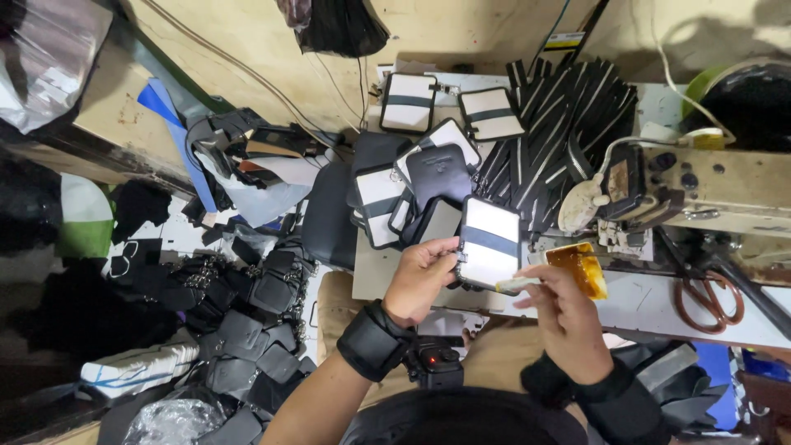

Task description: Applying adhesive to the edges of small leather components using a manual applicator stick.

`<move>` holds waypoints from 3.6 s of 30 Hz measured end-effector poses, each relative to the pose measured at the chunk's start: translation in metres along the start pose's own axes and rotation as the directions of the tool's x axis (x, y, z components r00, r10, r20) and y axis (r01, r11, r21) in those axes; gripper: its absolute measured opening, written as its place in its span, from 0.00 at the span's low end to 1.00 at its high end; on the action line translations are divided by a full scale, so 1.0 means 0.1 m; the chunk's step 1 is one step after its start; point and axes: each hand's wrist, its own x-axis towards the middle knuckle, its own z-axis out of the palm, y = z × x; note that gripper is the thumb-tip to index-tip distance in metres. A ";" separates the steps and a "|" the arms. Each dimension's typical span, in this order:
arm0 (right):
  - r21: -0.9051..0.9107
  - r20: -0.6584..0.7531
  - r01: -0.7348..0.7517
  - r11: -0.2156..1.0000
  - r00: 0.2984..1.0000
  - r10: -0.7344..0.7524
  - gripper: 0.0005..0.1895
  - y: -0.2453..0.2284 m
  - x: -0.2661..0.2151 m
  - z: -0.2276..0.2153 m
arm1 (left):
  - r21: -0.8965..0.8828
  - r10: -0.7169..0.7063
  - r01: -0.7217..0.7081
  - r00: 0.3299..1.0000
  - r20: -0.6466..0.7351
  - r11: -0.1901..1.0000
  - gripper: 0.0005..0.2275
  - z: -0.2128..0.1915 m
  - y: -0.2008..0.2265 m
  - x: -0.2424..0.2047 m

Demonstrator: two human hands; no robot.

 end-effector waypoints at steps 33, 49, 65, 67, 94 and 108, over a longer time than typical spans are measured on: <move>0.714 -0.020 -0.124 0.689 0.980 0.196 0.08 -0.14 0.03 0.80 | -0.240 0.070 -0.065 0.998 0.010 0.969 0.08 -0.13 -0.17 -0.18; -0.685 -0.270 -0.020 0.728 0.935 -0.229 0.09 0.72 -0.09 -0.73 | 0.083 0.027 -0.035 0.995 0.097 0.996 0.18 -0.21 0.00 -0.20; -0.896 -0.085 0.065 0.440 0.946 -0.313 0.11 1.28 -0.02 -0.81 | 0.124 -0.030 0.003 0.976 0.217 0.992 0.25 -0.17 0.05 -0.27; -0.891 -0.086 0.057 0.451 0.953 -0.290 0.11 1.16 -0.02 -0.88 | 0.136 -0.037 0.007 0.974 0.222 0.991 0.25 -0.15 0.08 -0.28; -0.722 0.000 -0.199 0.662 0.958 0.287 0.22 0.36 0.02 -0.99 | 0.311 -0.130 0.055 0.965 0.226 0.949 0.24 -0.12 0.26 -0.38; -0.020 -0.002 -0.066 0.998 0.998 0.066 0.12 -0.44 0.32 0.24 | 0.365 0.100 -0.263 0.907 0.409 0.893 0.23 -0.11 0.14 -0.38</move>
